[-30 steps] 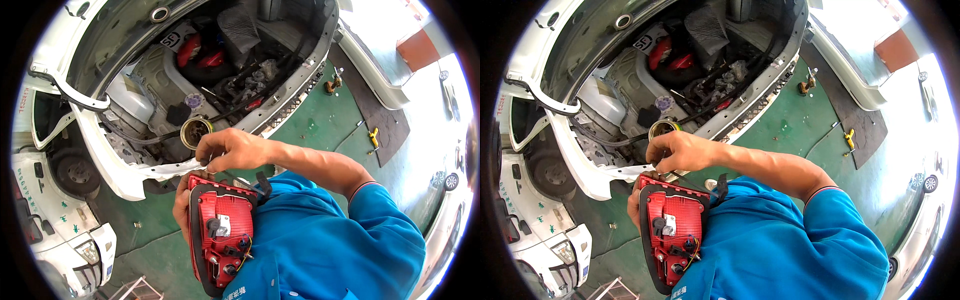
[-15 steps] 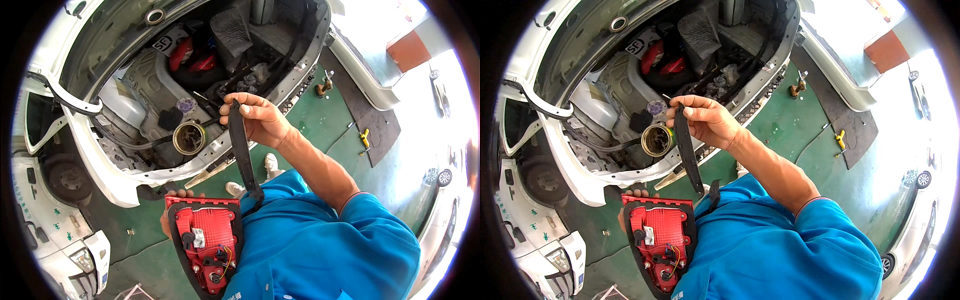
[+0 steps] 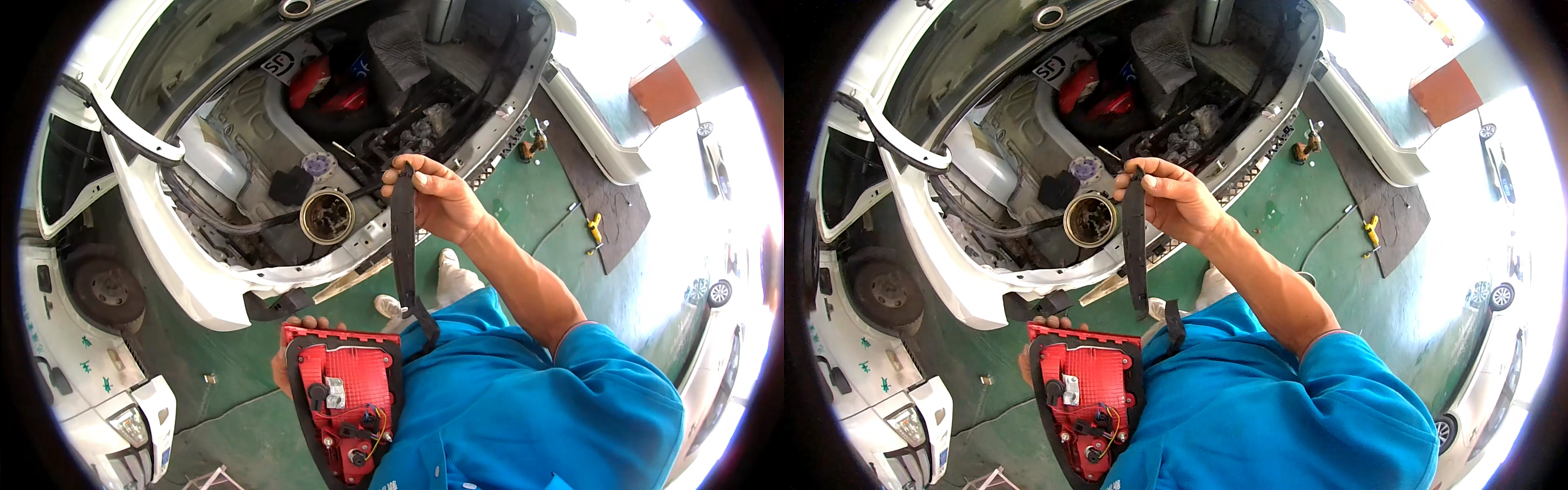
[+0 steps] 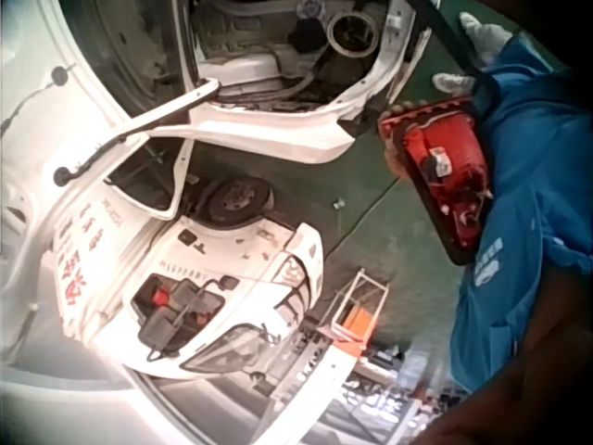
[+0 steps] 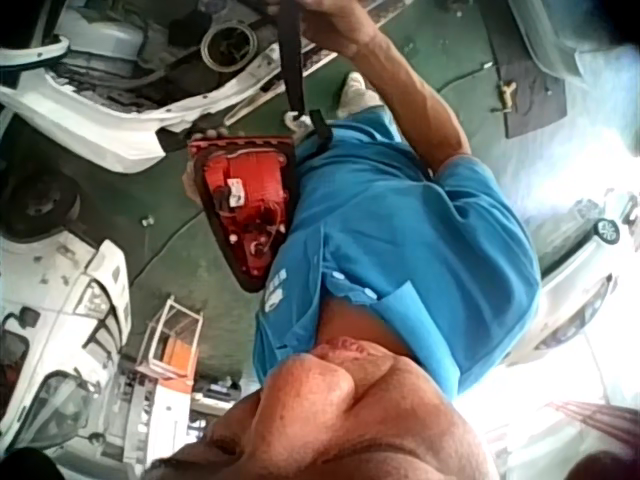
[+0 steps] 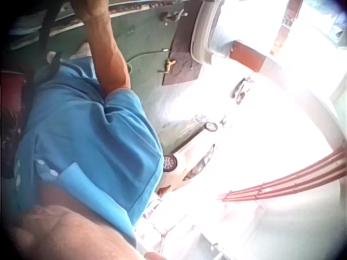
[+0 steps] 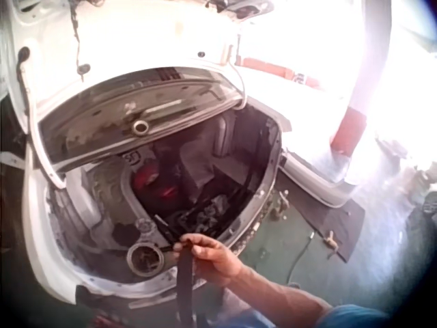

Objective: The person works on the underside of a white car bumper, then moves to the trunk area to retrieve and inspect red taillight assemblies and a white plastic trim piece. They handle the taillight and trim, examining them closely.

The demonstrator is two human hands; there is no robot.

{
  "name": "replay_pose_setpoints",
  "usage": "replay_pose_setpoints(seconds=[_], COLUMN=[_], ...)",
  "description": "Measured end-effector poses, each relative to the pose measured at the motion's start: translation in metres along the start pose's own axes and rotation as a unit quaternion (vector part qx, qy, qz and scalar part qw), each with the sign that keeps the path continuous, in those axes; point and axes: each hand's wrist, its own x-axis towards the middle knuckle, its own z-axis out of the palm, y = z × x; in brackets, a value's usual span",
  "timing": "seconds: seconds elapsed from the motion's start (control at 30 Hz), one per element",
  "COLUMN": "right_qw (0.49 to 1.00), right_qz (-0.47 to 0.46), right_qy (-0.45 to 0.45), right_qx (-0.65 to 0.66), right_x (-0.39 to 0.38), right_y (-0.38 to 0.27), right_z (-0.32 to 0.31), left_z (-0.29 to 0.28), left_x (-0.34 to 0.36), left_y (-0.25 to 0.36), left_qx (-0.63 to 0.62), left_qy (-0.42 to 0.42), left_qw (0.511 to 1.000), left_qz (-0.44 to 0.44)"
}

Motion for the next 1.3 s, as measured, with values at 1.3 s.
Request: replay_pose_setpoints(seconds=[1.3], right_qw=[0.897], right_qz=[0.024], right_qy=[0.393], right_qx=[-0.202], right_x=[0.263], right_y=[0.11], right_z=[-0.22], left_z=[0.018], left_x=[0.031], left_y=[-0.012], left_qx=[0.0], left_qy=[0.424], left_qw=[0.893], left_qz=[0.15])
